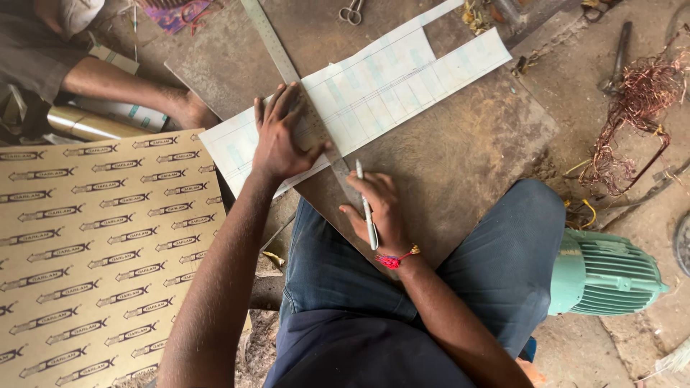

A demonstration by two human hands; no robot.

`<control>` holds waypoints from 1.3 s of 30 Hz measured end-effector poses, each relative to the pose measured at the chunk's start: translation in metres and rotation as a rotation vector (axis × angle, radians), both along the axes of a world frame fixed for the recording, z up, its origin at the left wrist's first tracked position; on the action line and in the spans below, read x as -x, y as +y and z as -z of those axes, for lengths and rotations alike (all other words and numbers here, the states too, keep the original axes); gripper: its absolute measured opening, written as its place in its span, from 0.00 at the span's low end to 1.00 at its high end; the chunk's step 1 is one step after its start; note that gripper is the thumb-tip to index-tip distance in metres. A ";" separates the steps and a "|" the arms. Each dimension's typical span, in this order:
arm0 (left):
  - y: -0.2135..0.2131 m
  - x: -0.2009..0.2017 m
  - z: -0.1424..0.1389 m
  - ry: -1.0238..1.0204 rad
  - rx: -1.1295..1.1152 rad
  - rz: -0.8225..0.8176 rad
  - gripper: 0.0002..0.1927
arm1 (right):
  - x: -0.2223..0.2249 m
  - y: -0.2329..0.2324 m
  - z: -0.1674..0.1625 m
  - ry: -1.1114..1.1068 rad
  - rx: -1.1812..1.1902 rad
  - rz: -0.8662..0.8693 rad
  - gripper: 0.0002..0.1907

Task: The person uses a ruler and a white marker to draw straight lines on a long strip of paper. They repeatedly reposition the ruler and draw lines across the paper's width.

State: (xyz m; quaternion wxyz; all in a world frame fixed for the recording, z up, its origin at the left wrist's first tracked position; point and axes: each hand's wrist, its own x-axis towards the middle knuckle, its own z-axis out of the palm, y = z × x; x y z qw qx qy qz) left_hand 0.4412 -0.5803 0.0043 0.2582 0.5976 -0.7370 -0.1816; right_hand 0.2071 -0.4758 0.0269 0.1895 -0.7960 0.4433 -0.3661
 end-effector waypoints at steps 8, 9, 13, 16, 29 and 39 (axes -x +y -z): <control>0.008 -0.007 -0.005 0.171 0.087 -0.002 0.35 | -0.006 0.013 -0.003 0.003 -0.030 -0.054 0.27; 0.009 -0.008 -0.007 0.140 0.089 0.013 0.35 | -0.005 0.014 -0.001 -0.001 -0.022 -0.057 0.27; 0.015 -0.012 -0.014 0.031 0.097 0.075 0.34 | 0.001 0.013 0.003 -0.037 -0.011 -0.101 0.27; 0.020 -0.017 -0.018 -0.079 0.075 0.097 0.35 | 0.004 0.013 0.005 -0.041 -0.010 -0.116 0.28; 0.025 -0.023 -0.014 -0.092 0.044 0.072 0.50 | 0.008 0.015 0.012 -0.016 -0.028 -0.105 0.29; 0.026 -0.023 -0.010 -0.088 0.123 0.099 0.43 | 0.010 0.015 0.009 -0.012 -0.025 -0.097 0.31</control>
